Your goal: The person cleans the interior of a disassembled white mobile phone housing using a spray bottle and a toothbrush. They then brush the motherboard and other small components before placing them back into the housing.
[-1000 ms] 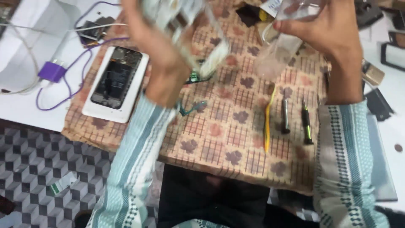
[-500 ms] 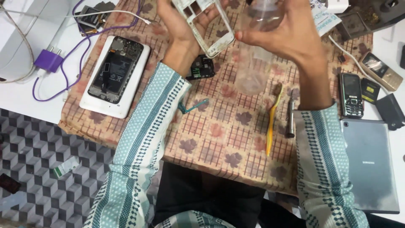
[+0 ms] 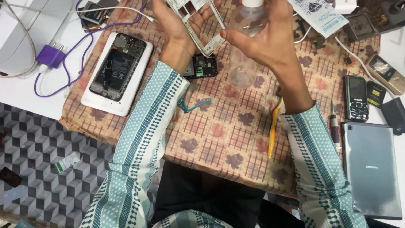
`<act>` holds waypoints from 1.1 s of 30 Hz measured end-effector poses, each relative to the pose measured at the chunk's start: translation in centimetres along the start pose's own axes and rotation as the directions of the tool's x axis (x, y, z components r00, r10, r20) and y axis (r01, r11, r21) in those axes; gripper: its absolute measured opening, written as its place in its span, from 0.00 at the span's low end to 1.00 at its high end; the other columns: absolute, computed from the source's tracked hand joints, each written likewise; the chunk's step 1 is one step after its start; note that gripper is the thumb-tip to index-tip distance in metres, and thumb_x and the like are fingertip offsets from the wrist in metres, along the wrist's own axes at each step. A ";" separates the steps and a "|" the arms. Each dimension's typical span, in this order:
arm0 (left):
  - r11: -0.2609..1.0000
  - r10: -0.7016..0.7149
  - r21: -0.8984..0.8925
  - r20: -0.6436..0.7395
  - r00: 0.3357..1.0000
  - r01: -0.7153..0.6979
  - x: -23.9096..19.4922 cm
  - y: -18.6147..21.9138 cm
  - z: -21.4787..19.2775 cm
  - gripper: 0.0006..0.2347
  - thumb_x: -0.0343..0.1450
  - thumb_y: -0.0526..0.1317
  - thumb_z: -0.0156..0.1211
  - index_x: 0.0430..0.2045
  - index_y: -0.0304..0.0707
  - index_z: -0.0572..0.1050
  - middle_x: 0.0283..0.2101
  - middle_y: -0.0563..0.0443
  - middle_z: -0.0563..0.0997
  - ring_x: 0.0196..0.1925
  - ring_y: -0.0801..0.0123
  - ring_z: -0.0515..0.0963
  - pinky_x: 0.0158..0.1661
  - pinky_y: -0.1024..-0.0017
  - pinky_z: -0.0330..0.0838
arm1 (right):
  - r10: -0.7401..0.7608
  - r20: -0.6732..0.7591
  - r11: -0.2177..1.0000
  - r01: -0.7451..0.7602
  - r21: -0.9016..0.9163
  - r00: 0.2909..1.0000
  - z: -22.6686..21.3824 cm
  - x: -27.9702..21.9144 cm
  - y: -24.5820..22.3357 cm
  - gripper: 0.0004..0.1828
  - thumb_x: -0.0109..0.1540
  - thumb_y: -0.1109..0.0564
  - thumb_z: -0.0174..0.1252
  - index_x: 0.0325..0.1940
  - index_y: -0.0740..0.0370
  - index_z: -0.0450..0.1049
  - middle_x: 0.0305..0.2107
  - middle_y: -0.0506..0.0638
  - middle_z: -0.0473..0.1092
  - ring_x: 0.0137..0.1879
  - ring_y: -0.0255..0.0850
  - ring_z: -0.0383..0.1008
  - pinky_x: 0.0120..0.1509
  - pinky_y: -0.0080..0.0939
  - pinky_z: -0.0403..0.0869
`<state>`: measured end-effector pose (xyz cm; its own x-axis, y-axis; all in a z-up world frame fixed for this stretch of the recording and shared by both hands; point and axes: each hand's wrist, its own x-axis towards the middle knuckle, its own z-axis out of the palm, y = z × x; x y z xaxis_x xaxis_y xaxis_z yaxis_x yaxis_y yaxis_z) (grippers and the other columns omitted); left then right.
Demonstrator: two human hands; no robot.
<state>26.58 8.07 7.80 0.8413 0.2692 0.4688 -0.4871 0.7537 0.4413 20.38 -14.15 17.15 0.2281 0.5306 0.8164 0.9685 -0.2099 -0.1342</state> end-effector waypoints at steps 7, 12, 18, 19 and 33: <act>0.999 -0.030 -0.013 -0.043 0.999 0.029 0.0 -0.1 0.1 0.36 0.73 0.63 0.30 0.52 0.19 0.67 0.44 0.27 0.79 0.44 0.39 0.86 0.44 0.41 0.88 | 0.099 0.031 0.967 -0.103 0.233 0.995 0.5 -1.3 2.5 0.22 0.65 0.63 0.67 0.60 0.61 0.66 0.49 0.52 0.72 0.54 0.41 0.80 0.62 0.41 0.85; 0.998 0.040 0.051 -0.056 0.998 -0.037 -0.5 0.7 1.1 0.35 0.74 0.62 0.31 0.52 0.20 0.68 0.43 0.27 0.80 0.42 0.42 0.86 0.42 0.42 0.87 | -0.021 -0.089 0.970 0.042 0.241 0.996 0.4 -1.9 2.5 0.38 0.68 0.65 0.65 0.73 0.53 0.49 0.47 0.54 0.71 0.50 0.40 0.78 0.54 0.40 0.83; 0.930 0.154 0.306 0.177 0.972 -0.203 -1.8 1.2 2.0 0.33 0.77 0.60 0.28 0.47 0.22 0.75 0.40 0.30 0.85 0.39 0.48 0.90 0.41 0.54 0.86 | -0.064 -0.114 0.991 0.076 0.107 0.991 0.2 -4.3 0.0 0.47 0.62 0.67 0.64 0.77 0.48 0.45 0.47 0.59 0.70 0.49 0.44 0.79 0.53 0.42 0.82; 0.925 0.152 0.317 0.200 0.968 -0.210 -2.2 1.1 1.9 0.33 0.78 0.59 0.28 0.47 0.22 0.75 0.41 0.30 0.85 0.40 0.48 0.90 0.42 0.54 0.86 | -0.057 -0.102 0.992 0.068 0.107 0.993 0.1 -4.9 -0.2 0.46 0.62 0.67 0.64 0.76 0.48 0.45 0.48 0.59 0.70 0.49 0.44 0.78 0.54 0.42 0.81; 0.985 -0.173 0.061 0.273 0.946 0.162 -6.2 5.0 12.9 0.34 0.77 0.60 0.25 0.50 0.23 0.74 0.44 0.31 0.84 0.45 0.50 0.88 0.45 0.49 0.88 | 0.093 0.037 0.940 -0.100 0.327 0.995 -3.4 -6.6 -8.4 0.40 0.57 0.65 0.65 0.70 0.60 0.54 0.39 0.56 0.72 0.38 0.40 0.78 0.41 0.37 0.82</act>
<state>15.94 2.42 16.95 0.8163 -0.0392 0.5763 -0.3573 0.7496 0.5572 10.39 -18.69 14.82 0.3204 0.5391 0.7789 0.9201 0.0185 -0.3913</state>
